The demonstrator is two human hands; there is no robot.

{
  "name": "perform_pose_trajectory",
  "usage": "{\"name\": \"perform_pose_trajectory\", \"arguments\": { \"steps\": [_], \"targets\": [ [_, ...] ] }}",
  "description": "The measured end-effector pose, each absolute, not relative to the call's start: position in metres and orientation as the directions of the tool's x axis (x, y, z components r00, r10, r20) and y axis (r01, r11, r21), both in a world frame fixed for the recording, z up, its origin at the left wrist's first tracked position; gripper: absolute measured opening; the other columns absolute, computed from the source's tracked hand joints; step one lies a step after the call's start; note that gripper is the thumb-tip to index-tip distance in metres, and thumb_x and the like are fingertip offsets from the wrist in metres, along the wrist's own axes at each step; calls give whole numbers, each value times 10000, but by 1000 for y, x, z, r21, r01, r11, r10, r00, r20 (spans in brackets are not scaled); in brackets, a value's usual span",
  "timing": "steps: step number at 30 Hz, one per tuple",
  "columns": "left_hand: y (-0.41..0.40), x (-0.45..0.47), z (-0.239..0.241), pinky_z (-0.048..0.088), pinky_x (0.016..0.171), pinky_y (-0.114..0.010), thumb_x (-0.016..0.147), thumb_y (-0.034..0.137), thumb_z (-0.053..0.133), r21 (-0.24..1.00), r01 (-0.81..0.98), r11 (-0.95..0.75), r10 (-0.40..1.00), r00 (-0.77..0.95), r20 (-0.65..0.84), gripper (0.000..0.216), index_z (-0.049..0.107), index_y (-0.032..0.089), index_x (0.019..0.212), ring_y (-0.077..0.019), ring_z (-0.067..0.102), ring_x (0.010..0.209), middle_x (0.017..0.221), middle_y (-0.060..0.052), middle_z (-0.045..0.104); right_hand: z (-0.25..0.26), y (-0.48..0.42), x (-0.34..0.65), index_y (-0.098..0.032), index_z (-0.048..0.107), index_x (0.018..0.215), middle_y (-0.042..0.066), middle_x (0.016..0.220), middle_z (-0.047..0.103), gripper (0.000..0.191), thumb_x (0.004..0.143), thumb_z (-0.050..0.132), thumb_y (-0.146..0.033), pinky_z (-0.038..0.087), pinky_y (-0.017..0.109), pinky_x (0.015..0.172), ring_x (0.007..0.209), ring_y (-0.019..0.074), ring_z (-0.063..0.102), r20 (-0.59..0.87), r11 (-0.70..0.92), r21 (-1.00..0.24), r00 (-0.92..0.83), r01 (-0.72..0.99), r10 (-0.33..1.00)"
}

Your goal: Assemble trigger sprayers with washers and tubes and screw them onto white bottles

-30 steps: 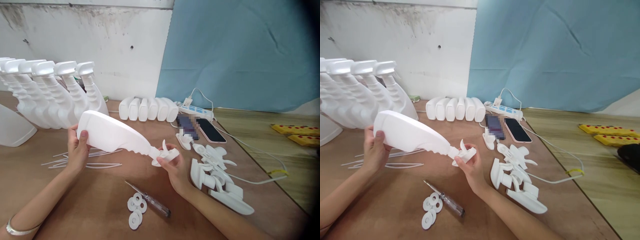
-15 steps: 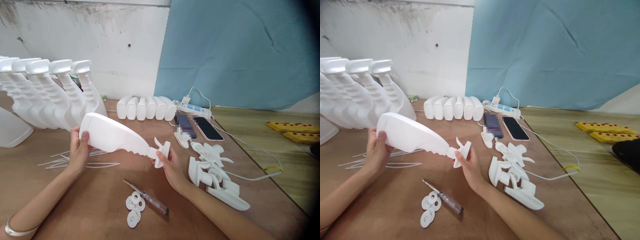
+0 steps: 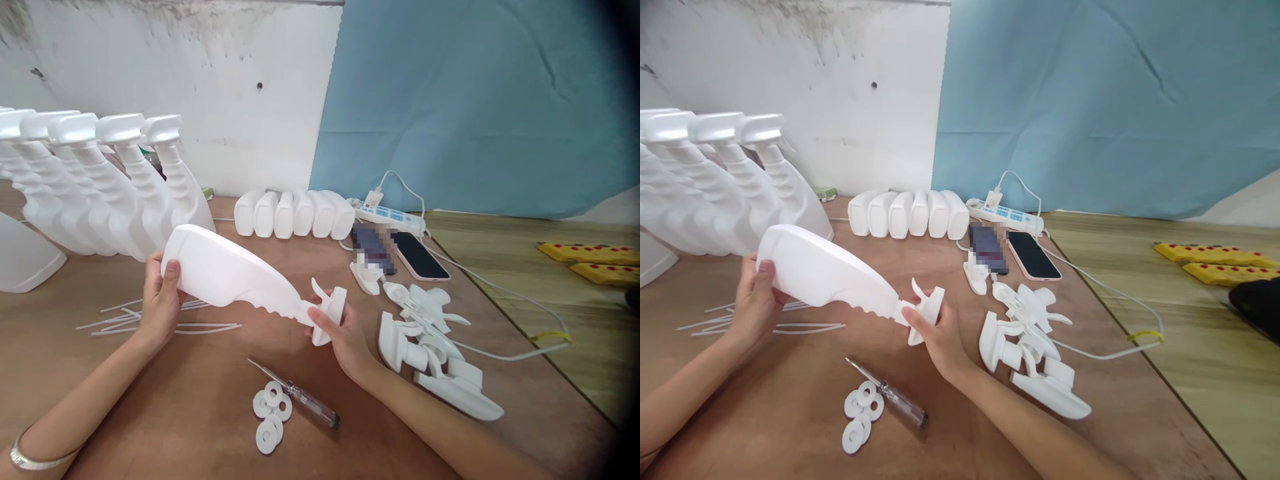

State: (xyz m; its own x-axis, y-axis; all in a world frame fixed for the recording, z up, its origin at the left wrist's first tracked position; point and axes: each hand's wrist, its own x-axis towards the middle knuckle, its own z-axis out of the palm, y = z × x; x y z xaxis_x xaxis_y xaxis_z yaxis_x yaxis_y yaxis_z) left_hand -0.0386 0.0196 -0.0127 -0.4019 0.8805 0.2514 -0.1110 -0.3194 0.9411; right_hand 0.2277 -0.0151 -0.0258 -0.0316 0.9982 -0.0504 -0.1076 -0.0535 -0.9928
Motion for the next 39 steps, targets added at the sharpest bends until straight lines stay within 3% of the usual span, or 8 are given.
{"name": "perform_pose_trajectory", "arguments": {
  "steps": [4,9,12,21,28,35,39],
  "targets": [
    [18,-37,-12,488,559,-169,695,519,613,946,-108,-307,884,-399,241,395,491,239,945,-69,475,627,862,13,495,-25,-16,227,-178,473,881,5,660,621,410,686,646,-495,450,252,438,452,130,549,-63,-70,-988,-59,-140,996],
    [18,-36,-12,479,524,-157,682,554,604,957,-84,-277,873,-437,215,435,479,239,954,-78,490,651,855,11,496,-28,-16,229,-212,456,942,14,878,603,462,609,738,-362,491,265,570,681,154,584,37,25,-994,-111,-108,993],
    [18,-37,-13,491,550,-183,692,548,598,959,-73,-275,873,-437,217,428,475,236,957,-89,506,675,881,4,504,-28,-17,230,-225,453,954,3,899,595,477,590,746,-321,498,279,645,767,167,583,57,49,-995,-103,-82,993],
    [18,-37,-14,440,461,-136,686,533,614,954,-107,-279,882,-421,211,424,479,216,934,-76,475,608,848,-5,492,-31,-14,229,-195,498,865,11,772,623,341,701,644,-456,486,275,526,582,163,606,-37,-49,-986,-74,-158,997],
    [19,-40,-15,443,467,-127,688,541,609,955,-76,-287,867,-444,225,427,479,221,940,-84,485,657,858,-1,493,-24,-15,229,-221,474,907,-9,890,612,453,566,767,-279,499,264,633,746,154,589,33,26,-998,-121,-52,992],
    [19,-36,-13,410,405,-123,634,573,636,956,-115,-269,879,-434,195,496,474,209,929,-75,468,585,817,0,492,-28,-15,229,-194,481,909,0,730,628,335,708,655,-399,485,269,550,566,142,595,-46,-69,-985,-141,-157,989],
    [19,-37,-14,427,425,-125,658,570,616,957,-90,-275,873,-440,210,478,467,214,941,-80,484,625,865,-7,494,-26,-15,228,-202,484,905,13,893,627,404,624,730,-356,497,254,594,697,147,604,-5,-27,-988,-141,-153,990]
  ]
}}
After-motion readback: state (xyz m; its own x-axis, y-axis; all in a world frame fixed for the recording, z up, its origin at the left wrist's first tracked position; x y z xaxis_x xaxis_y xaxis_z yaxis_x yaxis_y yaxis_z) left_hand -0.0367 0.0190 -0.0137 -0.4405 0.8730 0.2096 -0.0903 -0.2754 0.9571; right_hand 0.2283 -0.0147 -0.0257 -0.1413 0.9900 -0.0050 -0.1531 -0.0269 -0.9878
